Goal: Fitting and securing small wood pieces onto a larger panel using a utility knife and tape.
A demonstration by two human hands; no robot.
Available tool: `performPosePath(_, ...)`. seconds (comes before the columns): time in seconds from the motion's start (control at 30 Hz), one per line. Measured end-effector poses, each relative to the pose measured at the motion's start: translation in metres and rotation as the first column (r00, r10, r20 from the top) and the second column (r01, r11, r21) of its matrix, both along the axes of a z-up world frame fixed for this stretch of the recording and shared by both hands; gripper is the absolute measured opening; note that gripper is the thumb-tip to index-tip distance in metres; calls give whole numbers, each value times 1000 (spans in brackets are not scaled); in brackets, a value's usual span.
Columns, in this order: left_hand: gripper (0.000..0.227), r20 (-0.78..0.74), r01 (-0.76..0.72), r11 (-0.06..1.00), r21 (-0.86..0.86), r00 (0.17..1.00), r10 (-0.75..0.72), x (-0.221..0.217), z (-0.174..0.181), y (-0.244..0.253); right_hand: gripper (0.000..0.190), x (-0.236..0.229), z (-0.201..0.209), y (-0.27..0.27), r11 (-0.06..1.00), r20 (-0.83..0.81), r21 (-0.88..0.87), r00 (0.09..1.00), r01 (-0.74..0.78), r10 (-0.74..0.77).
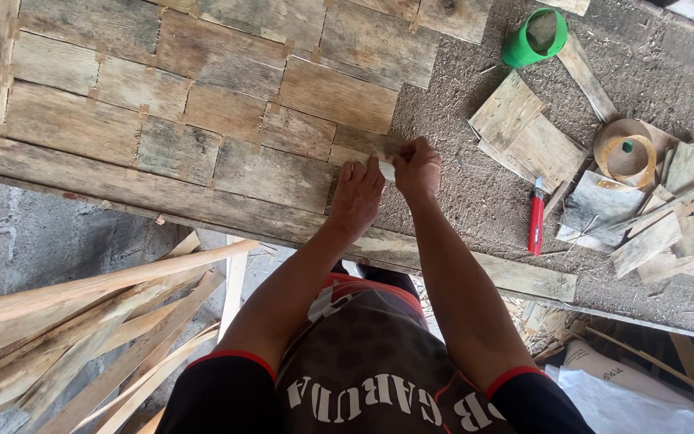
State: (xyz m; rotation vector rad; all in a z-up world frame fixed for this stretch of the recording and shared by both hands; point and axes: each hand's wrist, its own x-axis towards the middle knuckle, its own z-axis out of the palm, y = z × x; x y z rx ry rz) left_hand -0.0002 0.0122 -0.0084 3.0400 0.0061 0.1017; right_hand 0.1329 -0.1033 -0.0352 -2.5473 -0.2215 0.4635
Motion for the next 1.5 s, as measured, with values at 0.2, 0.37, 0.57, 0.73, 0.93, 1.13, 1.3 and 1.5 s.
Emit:
performPosePath(0.2, 46, -40, -8, 996, -87, 999, 5, 0, -12, -1, 16, -29, 1, -19, 978, 161, -103, 967, -181, 196)
performPosePath(0.37, 57, -46, -16, 995, -102, 999, 12, 2, -5, 1, 68, -56, 60, -7, 829, 337, -395, 778, -395, 531)
performPosePath(0.57, 44, -95, -10, 997, -82, 995, 2, 3, -7, 2, 75, -59, 31, -17, 792, 303, -465, 770, -395, 562)
performPosePath(0.73, 37, -188, 4, 999, -53, 982, -14, 4, 4, 4, 86, -60, 34, -16, 788, 205, -482, 824, -385, 528)
performPosePath(0.93, 64, -57, 36, 998, -44, 998, -38, -1, 6, 7, 87, -61, 49, -12, 736, 165, -534, 802, -416, 574)
performPosePath(1.13, 91, -161, 50, 988, -149, 984, -74, -2, 23, 13, 88, -63, 41, -16, 746, 151, -526, 818, -409, 555)
performPosePath(1.3, 96, -112, -17, 991, -130, 994, 2, -6, 16, 9, 77, -62, 35, -18, 819, 316, -429, 786, -381, 531)
performPosePath(1.5, 85, -174, -84, 982, -167, 983, 54, -2, 23, 6, 88, -56, 64, -12, 827, 103, -406, 880, -388, 463)
